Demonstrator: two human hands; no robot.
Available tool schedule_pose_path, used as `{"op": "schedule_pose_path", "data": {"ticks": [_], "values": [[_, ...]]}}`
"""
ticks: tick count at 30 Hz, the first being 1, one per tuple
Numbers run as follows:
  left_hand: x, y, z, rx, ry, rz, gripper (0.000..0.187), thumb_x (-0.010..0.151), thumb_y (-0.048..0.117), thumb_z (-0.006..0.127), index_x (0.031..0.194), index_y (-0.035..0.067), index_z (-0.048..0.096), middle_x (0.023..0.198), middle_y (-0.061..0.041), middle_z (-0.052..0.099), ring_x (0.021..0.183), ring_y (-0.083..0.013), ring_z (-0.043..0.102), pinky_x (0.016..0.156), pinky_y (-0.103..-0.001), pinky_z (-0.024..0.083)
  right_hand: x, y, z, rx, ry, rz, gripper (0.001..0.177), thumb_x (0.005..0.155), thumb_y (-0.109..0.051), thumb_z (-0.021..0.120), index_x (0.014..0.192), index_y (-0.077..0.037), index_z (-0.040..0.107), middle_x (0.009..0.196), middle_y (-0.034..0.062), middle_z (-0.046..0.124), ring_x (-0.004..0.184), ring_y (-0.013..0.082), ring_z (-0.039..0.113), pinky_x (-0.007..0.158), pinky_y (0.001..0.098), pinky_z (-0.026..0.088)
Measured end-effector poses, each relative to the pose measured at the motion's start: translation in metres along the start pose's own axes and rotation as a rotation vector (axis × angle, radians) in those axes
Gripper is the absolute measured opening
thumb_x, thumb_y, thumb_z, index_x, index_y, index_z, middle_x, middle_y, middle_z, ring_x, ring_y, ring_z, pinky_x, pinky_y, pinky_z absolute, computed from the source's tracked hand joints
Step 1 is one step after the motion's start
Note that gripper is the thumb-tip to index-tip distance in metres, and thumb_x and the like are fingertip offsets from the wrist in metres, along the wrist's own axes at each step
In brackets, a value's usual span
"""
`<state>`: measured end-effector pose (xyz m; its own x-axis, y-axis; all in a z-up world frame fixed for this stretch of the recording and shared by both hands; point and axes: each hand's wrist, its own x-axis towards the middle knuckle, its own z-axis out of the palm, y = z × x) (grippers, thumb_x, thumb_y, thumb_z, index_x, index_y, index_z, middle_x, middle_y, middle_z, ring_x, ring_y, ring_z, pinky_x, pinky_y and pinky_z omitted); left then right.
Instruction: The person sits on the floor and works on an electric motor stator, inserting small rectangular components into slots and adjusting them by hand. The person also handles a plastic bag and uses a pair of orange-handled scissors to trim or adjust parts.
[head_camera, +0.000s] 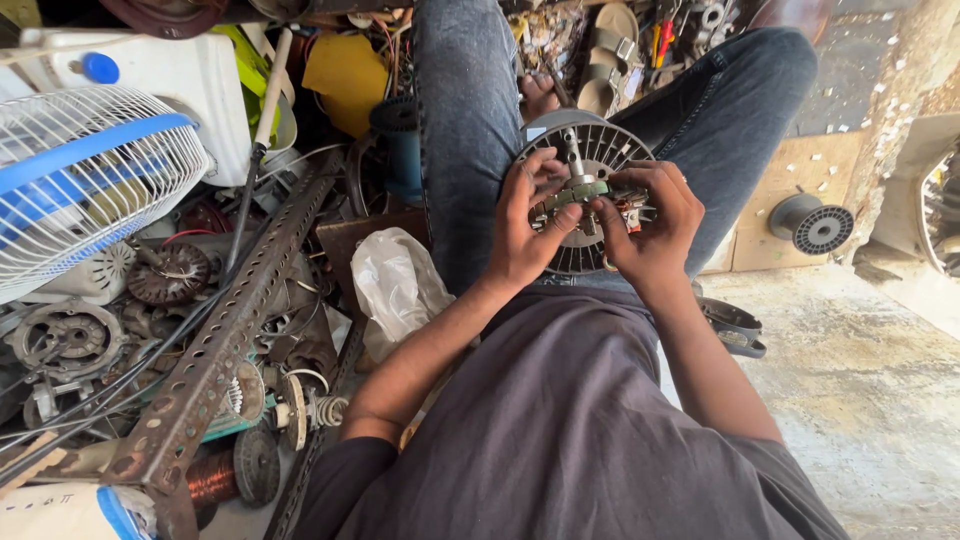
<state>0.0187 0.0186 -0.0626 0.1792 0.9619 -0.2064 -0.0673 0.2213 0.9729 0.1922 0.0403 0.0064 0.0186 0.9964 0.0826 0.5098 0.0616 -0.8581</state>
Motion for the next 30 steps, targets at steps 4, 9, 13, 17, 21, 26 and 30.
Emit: {"op": "schedule_pose_path", "data": {"ticks": [4,9,13,17,21,26,30], "values": [[0.001,-0.019,-0.005,-0.089,-0.047,-0.106,0.082,0.098,0.045,0.074,0.158,0.003,0.037,0.135,-0.022,0.058,0.127,-0.0279,0.061,0.110,-0.040,0.053,-0.005,0.006,0.001,0.012,-0.001,0.016,0.026,0.083,0.002,0.083,0.103,0.004,0.066,0.101,0.0151,0.069,0.092,0.0224,0.071,0.083,0.0309,0.055],[0.011,-0.024,-0.008,-0.373,-0.141,-0.265,0.101,0.085,0.052,0.081,0.160,0.008,0.030,0.139,-0.023,0.060,0.128,-0.0270,0.060,0.110,-0.040,0.048,-0.020,0.026,0.001,0.371,-0.020,0.013,0.032,0.086,-0.001,0.083,0.112,0.004,0.065,0.117,0.0133,0.064,0.104,0.0173,0.064,0.090,0.0298,0.053],[0.003,-0.023,0.001,-0.429,-0.222,-0.211,0.111,0.077,0.050,0.088,0.161,0.008,0.028,0.135,-0.026,0.062,0.122,-0.0274,0.062,0.110,-0.040,0.050,-0.042,0.035,0.007,0.402,0.061,-0.040,0.039,0.085,-0.003,0.085,0.115,0.006,0.062,0.120,0.0135,0.060,0.110,0.0173,0.060,0.096,0.0302,0.050],[-0.010,-0.013,0.008,-0.394,-0.249,-0.061,0.107,0.080,0.044,0.092,0.157,0.007,0.028,0.141,-0.024,0.061,0.127,-0.0274,0.066,0.111,-0.040,0.055,-0.064,0.038,0.015,0.420,0.172,-0.112,0.035,0.088,-0.003,0.083,0.110,0.003,0.057,0.116,0.0142,0.057,0.105,0.0191,0.058,0.090,0.0282,0.049],[-0.025,0.010,0.009,-0.281,-0.248,0.103,0.107,0.081,0.041,0.092,0.159,0.008,0.027,0.143,-0.023,0.062,0.128,-0.0265,0.066,0.112,-0.037,0.056,-0.078,0.033,0.016,0.340,0.265,-0.273,0.035,0.089,-0.006,0.080,0.111,0.000,0.053,0.112,0.0150,0.057,0.103,0.0249,0.056,0.090,0.0340,0.049],[-0.024,0.042,0.005,-0.215,-0.241,0.202,0.109,0.078,0.038,0.094,0.160,0.009,0.028,0.145,-0.021,0.061,0.131,-0.0256,0.065,0.114,-0.036,0.056,-0.069,0.020,0.006,0.319,0.254,-0.349,0.037,0.082,-0.014,0.081,0.105,-0.002,0.055,0.107,0.0157,0.058,0.105,0.0255,0.057,0.095,0.0397,0.049],[-0.017,0.061,0.002,-0.258,-0.240,0.265,0.110,0.077,0.030,0.098,0.160,0.012,0.028,0.145,-0.020,0.057,0.134,-0.0257,0.061,0.116,-0.038,0.053,-0.056,0.019,-0.015,0.508,0.170,-0.278,0.061,0.081,-0.031,0.085,0.123,0.000,0.053,0.128,0.0186,0.055,0.128,0.0289,0.055,0.115,0.0433,0.045]]}}
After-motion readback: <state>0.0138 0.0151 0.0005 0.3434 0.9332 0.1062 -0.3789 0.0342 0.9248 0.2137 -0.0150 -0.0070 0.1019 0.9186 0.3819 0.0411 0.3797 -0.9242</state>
